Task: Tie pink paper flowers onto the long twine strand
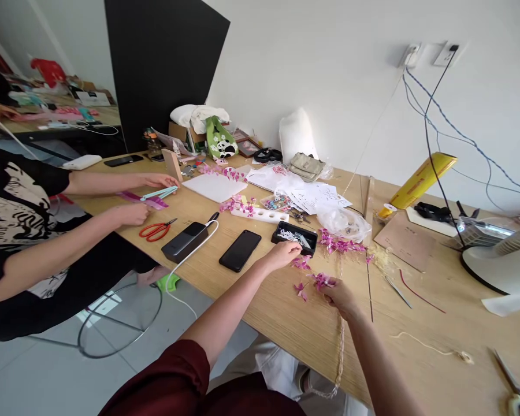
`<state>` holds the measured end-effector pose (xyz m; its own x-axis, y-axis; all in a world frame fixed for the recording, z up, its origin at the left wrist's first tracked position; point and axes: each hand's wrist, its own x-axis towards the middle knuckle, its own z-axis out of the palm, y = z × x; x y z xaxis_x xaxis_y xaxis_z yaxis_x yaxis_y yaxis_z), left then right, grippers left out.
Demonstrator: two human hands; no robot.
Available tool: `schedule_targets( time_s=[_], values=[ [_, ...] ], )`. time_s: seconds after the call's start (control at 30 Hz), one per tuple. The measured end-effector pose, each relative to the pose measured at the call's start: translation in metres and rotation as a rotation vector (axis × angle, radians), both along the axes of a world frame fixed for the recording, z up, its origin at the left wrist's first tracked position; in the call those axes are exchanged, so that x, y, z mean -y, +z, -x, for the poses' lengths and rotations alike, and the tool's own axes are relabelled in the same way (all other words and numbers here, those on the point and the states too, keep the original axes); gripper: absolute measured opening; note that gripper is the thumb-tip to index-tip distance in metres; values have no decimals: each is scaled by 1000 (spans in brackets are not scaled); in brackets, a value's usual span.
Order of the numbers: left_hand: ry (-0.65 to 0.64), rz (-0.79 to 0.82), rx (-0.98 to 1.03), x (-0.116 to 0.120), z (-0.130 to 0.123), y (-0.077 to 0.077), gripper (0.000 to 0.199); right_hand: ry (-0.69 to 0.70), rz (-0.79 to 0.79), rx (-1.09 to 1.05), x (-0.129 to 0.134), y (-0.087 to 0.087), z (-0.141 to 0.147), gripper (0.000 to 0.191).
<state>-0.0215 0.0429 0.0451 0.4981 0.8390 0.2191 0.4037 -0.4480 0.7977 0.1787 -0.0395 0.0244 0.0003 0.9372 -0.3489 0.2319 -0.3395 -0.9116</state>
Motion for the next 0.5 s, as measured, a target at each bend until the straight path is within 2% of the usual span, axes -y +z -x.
schedule_targets(
  time_s=[0.23,0.4,0.5],
  values=[
    [-30,40,31,10,-10,-18,33,108,-92,102,-11,-13,20,19],
    [6,66,75,10,-13,-23,30,40,-265,368,-7,-24,8,20],
    [53,25,72,3,-14,-31,30,58,-314,504,-7,-27,-1,18]
  ],
)
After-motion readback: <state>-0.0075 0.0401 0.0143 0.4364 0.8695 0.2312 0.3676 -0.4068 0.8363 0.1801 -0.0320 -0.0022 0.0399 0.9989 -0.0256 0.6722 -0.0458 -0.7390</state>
